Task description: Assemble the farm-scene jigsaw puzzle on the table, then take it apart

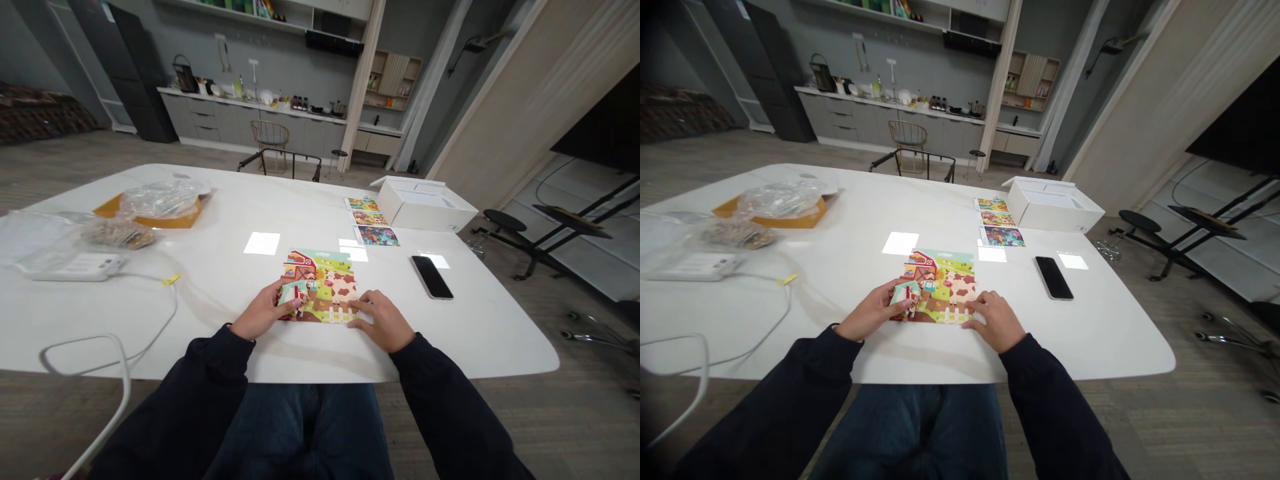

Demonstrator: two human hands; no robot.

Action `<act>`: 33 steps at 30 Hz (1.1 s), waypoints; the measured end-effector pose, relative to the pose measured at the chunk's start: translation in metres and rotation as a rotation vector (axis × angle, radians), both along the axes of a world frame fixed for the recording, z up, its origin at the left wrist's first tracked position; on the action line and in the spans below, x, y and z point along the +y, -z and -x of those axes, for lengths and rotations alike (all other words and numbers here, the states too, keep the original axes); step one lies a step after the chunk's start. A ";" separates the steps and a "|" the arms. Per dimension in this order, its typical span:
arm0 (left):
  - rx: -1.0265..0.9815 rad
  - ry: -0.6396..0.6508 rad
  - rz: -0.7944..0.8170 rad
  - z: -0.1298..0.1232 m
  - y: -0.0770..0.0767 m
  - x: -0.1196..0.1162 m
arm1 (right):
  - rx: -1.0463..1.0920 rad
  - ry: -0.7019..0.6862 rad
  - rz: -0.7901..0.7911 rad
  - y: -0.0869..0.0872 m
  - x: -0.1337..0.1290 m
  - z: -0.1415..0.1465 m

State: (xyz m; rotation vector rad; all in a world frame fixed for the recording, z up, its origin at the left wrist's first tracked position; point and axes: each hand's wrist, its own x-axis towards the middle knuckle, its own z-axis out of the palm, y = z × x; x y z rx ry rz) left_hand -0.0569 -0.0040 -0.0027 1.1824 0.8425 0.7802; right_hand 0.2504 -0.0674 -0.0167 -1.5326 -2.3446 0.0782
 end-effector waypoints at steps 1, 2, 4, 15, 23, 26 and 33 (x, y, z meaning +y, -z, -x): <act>-0.003 0.005 0.000 -0.001 0.000 0.000 | -0.052 -0.032 -0.009 -0.002 0.000 0.001; -0.006 0.009 -0.001 -0.002 0.000 0.000 | -0.107 -0.062 -0.021 -0.003 0.000 0.001; -0.012 0.017 0.001 -0.002 0.000 0.000 | -0.206 -0.102 -0.058 -0.003 -0.002 0.004; -0.047 0.098 -0.013 -0.001 0.010 0.002 | 0.076 0.034 -0.041 -0.003 0.002 0.002; -0.054 0.089 -0.013 -0.002 0.009 0.003 | -0.309 0.010 -0.004 -0.009 0.006 0.024; -0.069 0.084 -0.011 -0.002 0.008 0.002 | -0.308 0.006 -0.036 -0.007 0.006 0.026; -0.089 0.084 0.004 -0.001 0.008 0.001 | -0.313 0.106 -0.056 -0.017 0.011 0.025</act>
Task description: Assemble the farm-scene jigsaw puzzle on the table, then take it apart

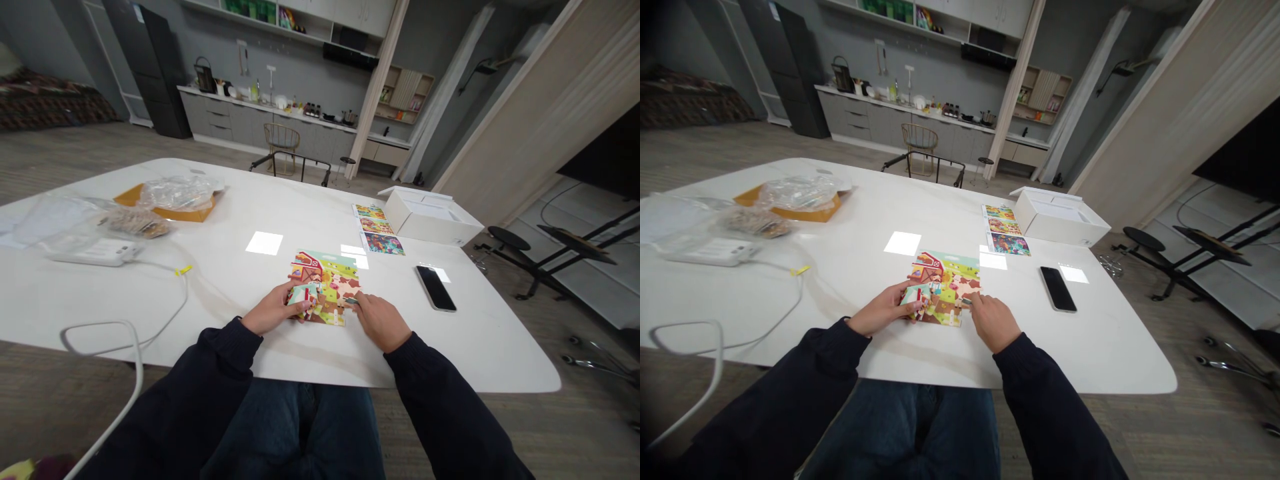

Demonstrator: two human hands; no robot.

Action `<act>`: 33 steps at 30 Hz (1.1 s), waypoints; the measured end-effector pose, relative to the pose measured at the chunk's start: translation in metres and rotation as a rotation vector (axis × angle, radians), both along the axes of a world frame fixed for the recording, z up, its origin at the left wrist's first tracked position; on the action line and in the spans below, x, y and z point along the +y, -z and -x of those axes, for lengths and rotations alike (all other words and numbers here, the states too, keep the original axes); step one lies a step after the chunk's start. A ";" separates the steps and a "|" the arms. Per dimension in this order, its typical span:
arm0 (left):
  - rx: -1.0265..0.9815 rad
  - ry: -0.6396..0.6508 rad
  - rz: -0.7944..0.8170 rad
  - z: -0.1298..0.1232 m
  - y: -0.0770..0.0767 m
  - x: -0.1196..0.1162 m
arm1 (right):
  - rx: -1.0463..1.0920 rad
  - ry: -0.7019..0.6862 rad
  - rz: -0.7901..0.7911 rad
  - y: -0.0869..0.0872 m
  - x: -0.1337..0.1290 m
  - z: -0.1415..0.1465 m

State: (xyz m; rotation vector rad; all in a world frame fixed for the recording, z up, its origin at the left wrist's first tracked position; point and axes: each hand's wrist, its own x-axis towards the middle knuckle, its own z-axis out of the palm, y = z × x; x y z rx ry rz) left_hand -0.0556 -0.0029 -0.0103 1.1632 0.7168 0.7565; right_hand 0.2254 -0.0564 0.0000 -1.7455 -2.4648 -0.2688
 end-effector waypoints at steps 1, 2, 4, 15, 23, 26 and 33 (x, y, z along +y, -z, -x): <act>-0.026 0.004 0.019 0.000 -0.001 -0.001 | 0.009 0.009 -0.007 -0.001 0.001 0.000; -0.060 0.016 0.047 0.000 -0.002 -0.001 | 0.030 0.010 -0.026 -0.002 0.001 0.001; -0.142 0.069 0.126 -0.002 -0.006 -0.004 | 0.114 -0.032 -0.100 0.000 0.001 0.006; -0.216 -0.012 0.219 -0.017 -0.008 -0.009 | 0.715 -0.250 -0.244 0.022 -0.010 0.050; -0.202 -0.100 0.214 -0.013 -0.015 -0.007 | 0.559 -0.228 0.018 0.026 -0.006 0.012; -0.198 -0.105 0.216 -0.014 -0.012 -0.006 | 0.469 -0.234 0.053 0.022 0.004 0.010; -0.219 -0.055 0.218 -0.014 -0.007 -0.005 | 0.250 -0.332 -0.018 0.020 0.011 0.014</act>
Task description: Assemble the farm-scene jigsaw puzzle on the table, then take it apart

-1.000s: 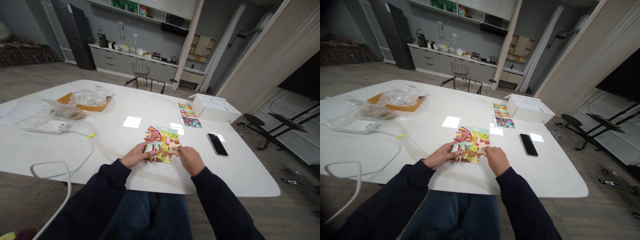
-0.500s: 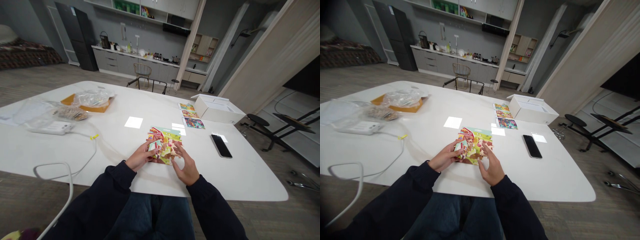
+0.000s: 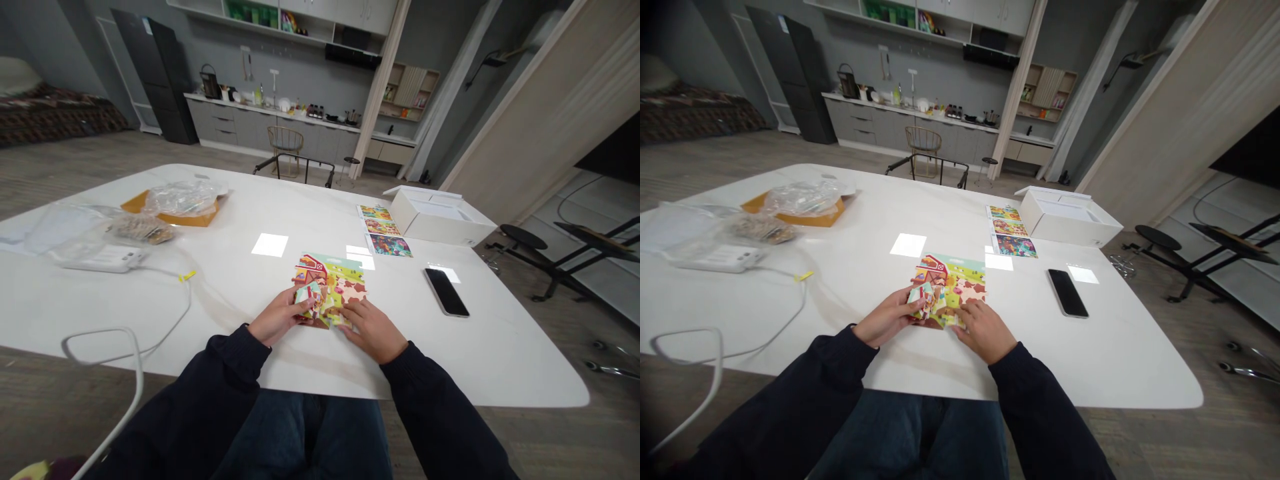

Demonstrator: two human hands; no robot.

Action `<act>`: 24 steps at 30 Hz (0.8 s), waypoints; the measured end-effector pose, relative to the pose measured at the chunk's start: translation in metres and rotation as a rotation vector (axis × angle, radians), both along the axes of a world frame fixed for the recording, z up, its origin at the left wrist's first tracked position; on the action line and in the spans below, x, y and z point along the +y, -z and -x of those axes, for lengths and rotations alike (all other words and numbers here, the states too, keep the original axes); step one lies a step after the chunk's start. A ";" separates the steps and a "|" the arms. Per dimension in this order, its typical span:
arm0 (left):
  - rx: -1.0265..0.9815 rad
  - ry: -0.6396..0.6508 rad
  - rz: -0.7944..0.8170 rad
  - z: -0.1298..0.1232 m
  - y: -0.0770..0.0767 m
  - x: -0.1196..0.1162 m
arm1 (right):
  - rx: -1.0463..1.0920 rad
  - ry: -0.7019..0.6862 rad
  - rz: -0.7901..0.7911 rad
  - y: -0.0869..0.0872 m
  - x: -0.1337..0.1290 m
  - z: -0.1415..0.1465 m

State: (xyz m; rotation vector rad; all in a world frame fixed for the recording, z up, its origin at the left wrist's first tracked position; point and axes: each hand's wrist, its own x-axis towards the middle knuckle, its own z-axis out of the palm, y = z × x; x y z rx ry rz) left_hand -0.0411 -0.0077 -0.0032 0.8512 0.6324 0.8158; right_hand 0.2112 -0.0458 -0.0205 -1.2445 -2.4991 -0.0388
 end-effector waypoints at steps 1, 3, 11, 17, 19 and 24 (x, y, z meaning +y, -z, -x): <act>-0.012 0.024 0.000 0.000 0.000 0.000 | 0.003 0.007 -0.030 0.002 -0.001 0.001; -0.025 0.055 0.006 -0.002 0.000 -0.001 | 0.050 0.038 -0.070 0.006 -0.001 0.002; -0.065 0.116 0.077 0.000 -0.004 -0.001 | 0.463 0.362 -0.099 0.008 -0.002 0.003; -0.143 0.116 0.131 0.001 -0.009 -0.003 | 0.368 0.091 -0.198 0.004 -0.004 0.024; -0.118 0.085 0.115 0.000 -0.008 -0.003 | 0.352 0.003 -0.200 0.001 -0.005 0.034; -0.046 -0.067 0.075 0.001 -0.005 -0.001 | 0.507 -0.006 -0.119 -0.003 -0.008 0.043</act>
